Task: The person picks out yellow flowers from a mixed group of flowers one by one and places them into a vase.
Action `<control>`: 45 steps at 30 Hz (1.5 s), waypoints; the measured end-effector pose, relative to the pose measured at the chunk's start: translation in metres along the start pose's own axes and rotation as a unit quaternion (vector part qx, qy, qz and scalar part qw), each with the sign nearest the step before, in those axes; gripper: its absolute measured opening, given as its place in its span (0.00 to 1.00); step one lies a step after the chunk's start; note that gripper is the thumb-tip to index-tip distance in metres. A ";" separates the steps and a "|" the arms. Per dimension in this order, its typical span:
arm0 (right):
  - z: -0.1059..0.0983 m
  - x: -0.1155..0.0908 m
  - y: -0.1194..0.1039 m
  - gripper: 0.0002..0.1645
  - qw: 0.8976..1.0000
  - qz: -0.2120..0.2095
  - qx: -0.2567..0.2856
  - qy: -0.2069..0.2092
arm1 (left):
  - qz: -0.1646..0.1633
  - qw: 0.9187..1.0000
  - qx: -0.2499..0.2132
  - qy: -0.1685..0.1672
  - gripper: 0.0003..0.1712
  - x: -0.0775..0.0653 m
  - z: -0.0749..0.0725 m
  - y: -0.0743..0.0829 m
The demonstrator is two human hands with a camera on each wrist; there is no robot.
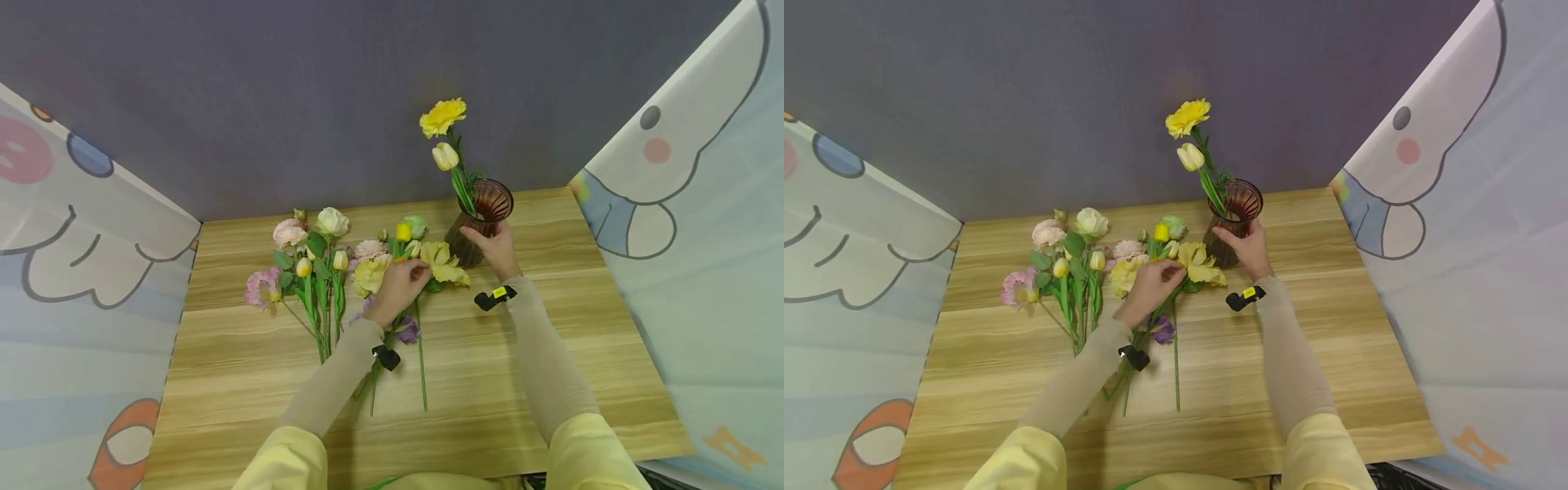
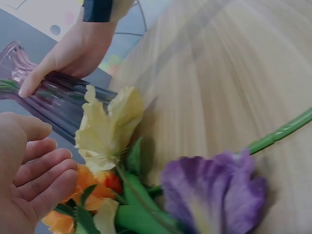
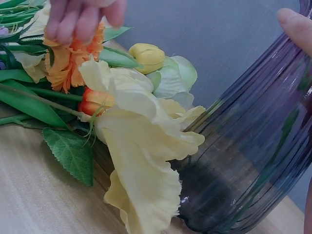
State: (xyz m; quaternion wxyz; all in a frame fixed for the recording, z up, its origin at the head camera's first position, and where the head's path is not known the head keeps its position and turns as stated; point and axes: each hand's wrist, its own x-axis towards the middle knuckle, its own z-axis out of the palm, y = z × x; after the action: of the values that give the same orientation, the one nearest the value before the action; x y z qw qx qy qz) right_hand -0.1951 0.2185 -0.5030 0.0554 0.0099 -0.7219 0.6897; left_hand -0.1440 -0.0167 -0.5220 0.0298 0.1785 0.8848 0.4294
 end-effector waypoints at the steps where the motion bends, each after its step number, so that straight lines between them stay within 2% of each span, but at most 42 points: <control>1: -0.001 0.002 0.004 0.36 1.000 0.001 0.004 0.000 | 0.000 1.000 0.003 -0.002 0.13 -0.002 0.002 0.000; 9: -0.006 0.014 0.031 0.36 1.000 -0.001 0.003 0.004 | -0.021 0.999 0.028 -0.016 0.11 -0.010 0.011 -0.003; 19: -0.005 0.014 0.030 0.39 1.000 0.003 -0.004 0.007 | -0.042 0.997 0.064 -0.021 0.11 -0.014 0.018 -0.007; 26: -0.006 0.014 0.029 0.40 1.000 0.019 -0.006 0.010 | -0.033 0.992 0.115 -0.032 0.12 -0.017 0.022 -0.007; 32: -0.004 0.013 0.029 0.41 1.000 0.007 -0.008 0.015 | -0.021 0.985 0.167 -0.024 0.12 -0.018 0.025 -0.008; 38: -0.004 0.011 0.029 0.40 1.000 0.006 -0.017 0.018 | -0.021 0.983 0.183 -0.018 0.12 -0.019 0.030 -0.008; 45: -0.003 0.012 0.030 0.39 1.000 0.000 0.003 0.011 | -0.030 0.977 0.210 -0.014 0.12 -0.017 0.037 -0.008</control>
State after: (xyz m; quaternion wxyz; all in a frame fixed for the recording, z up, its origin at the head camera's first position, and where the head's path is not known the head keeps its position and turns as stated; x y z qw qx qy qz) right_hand -0.2094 0.2240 -0.5313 0.0635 0.0024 -0.7193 0.6918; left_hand -0.1231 0.0007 -0.5537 0.0173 0.1600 0.9598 0.2299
